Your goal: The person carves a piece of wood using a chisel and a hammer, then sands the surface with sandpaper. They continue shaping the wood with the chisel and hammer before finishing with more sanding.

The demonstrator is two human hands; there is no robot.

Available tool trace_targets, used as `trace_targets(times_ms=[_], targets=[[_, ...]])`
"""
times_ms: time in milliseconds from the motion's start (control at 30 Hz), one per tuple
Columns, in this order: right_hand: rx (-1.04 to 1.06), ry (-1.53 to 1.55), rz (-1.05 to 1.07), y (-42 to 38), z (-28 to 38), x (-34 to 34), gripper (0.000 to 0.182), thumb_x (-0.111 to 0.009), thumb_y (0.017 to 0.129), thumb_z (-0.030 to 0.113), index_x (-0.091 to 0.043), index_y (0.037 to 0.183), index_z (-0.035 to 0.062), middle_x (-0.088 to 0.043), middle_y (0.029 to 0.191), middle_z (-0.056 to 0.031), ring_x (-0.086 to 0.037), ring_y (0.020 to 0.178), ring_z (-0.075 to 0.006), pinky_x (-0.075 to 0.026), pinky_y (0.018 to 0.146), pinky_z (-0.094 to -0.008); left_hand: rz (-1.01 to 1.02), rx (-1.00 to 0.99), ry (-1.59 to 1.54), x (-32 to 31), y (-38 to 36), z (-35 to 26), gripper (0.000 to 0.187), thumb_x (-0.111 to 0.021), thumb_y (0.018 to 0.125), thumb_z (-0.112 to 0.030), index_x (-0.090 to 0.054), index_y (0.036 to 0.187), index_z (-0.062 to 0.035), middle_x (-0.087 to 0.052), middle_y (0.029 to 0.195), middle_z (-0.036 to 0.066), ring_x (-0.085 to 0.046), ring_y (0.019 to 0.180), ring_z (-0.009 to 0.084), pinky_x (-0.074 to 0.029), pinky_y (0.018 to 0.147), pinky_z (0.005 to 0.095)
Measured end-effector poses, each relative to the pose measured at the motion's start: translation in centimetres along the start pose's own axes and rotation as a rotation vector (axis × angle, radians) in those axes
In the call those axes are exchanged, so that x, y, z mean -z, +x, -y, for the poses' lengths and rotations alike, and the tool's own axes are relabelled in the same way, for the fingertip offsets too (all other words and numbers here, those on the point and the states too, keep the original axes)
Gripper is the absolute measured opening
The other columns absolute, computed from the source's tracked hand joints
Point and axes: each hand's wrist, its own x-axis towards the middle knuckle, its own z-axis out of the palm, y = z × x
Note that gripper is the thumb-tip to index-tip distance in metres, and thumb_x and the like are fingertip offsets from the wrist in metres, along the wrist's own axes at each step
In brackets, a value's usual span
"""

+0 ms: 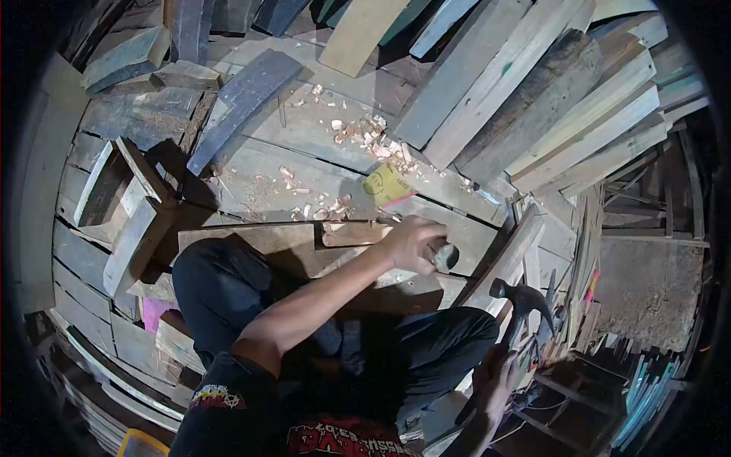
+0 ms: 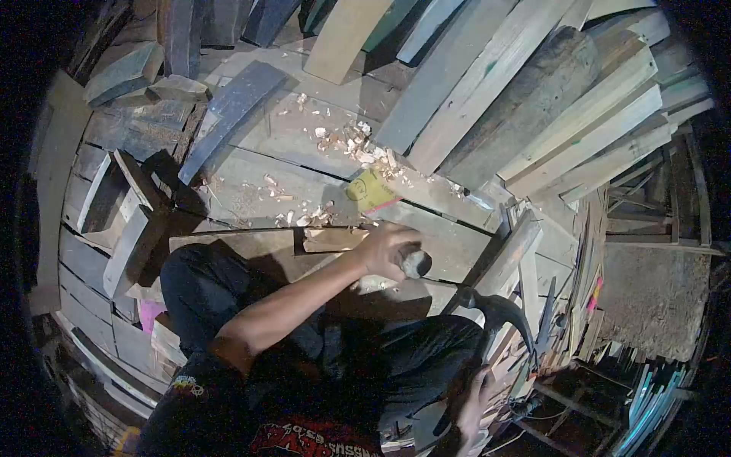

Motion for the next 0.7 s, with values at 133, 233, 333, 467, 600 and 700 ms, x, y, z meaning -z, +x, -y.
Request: trace_targets(times_ms=[133, 233, 333, 467, 600, 700], targets=[[0.1, -0.006, 0.126, -0.8, 1.4, 0.4, 0.044, -0.041, 0.111, 0.05, -0.056, 0.107, 0.0084, -0.05, 0.073, 0.0008, -0.042, 0.056, -0.0078, -0.033, 0.048, -0.0251, 0.418, -0.024, 0.147, -0.3, 1.6, -3.3, 0.055, -0.081, 0.057, -0.024, -0.07, 0.108, -0.0065, -0.071, 0.092, 0.015, -0.071, 0.084, 0.0345, -0.058, 0.071, 0.0432], [0.133, -0.165, 0.131, -0.5, 0.8, 0.9, 0.046, -0.04, 0.111, 0.052, -0.055, 0.104, 0.0083, -0.05, 0.071, 0.0013, -0.04, 0.052, -0.0073, -0.032, 0.046, -0.0257, 0.248, 0.001, -0.012, -3.4, 0.8, -5.8, 0.042, -0.08, 0.066, -0.034, -0.064, 0.097, -0.0103, -0.07, 0.093, 0.013, -0.071, 0.082, 0.0341, -0.057, 0.071, 0.0422], [0.078, -0.025, 0.175, -1.0, 1.1, 0.5, 0.051, -0.039, 0.109, 0.057, -0.055, 0.106, 0.0086, -0.043, 0.063, 0.0024, -0.035, 0.045, -0.0075, -0.028, 0.041, -0.0258, 0.181, -0.008, 0.075, -2.6, 2.8, -9.6, 0.039, -0.08, 0.065, -0.031, -0.06, 0.092, -0.0104, -0.068, 0.085, 0.011, -0.069, 0.074, 0.0343, -0.055, 0.063, 0.0434], [0.022, 0.065, 0.183, -0.9, 0.3, 1.3, 0.051, -0.04, 0.107, 0.06, -0.053, 0.107, 0.0108, -0.038, 0.06, 0.0038, -0.033, 0.043, -0.0072, -0.026, 0.04, -0.0257, 0.014, 0.033, 0.045, -1.5, 4.4, -10.9, 0.034, -0.079, 0.068, -0.031, -0.06, 0.085, -0.0089, -0.068, 0.074, 0.014, -0.07, 0.069, 0.0373, -0.056, 0.062, 0.0468], [0.013, 0.039, 0.209, -1.3, 0.2, 1.5, 0.05, -0.042, 0.107, 0.06, -0.053, 0.108, 0.0115, -0.04, 0.062, 0.0039, -0.033, 0.044, -0.0074, -0.026, 0.04, -0.0263, 0.021, 0.188, 0.124, 0.1, 5.3, -10.5, 0.036, -0.079, 0.071, -0.032, -0.067, 0.093, -0.0061, -0.071, 0.079, 0.017, -0.073, 0.074, 0.0354, -0.06, 0.068, 0.0426], [0.002, -0.014, 0.162, -1.6, 0.5, 0.5, 0.048, -0.043, 0.108, 0.058, -0.053, 0.111, 0.0113, -0.046, 0.067, 0.0024, -0.036, 0.047, -0.0083, -0.029, 0.042, -0.0266, 0.007, 0.288, 0.139, 0.3, 4.4, -8.3, 0.05, -0.079, 0.067, -0.032, -0.07, 0.109, -0.0052, -0.075, 0.096, 0.018, -0.074, 0.089, 0.0341, -0.06, 0.082, 0.0389]])
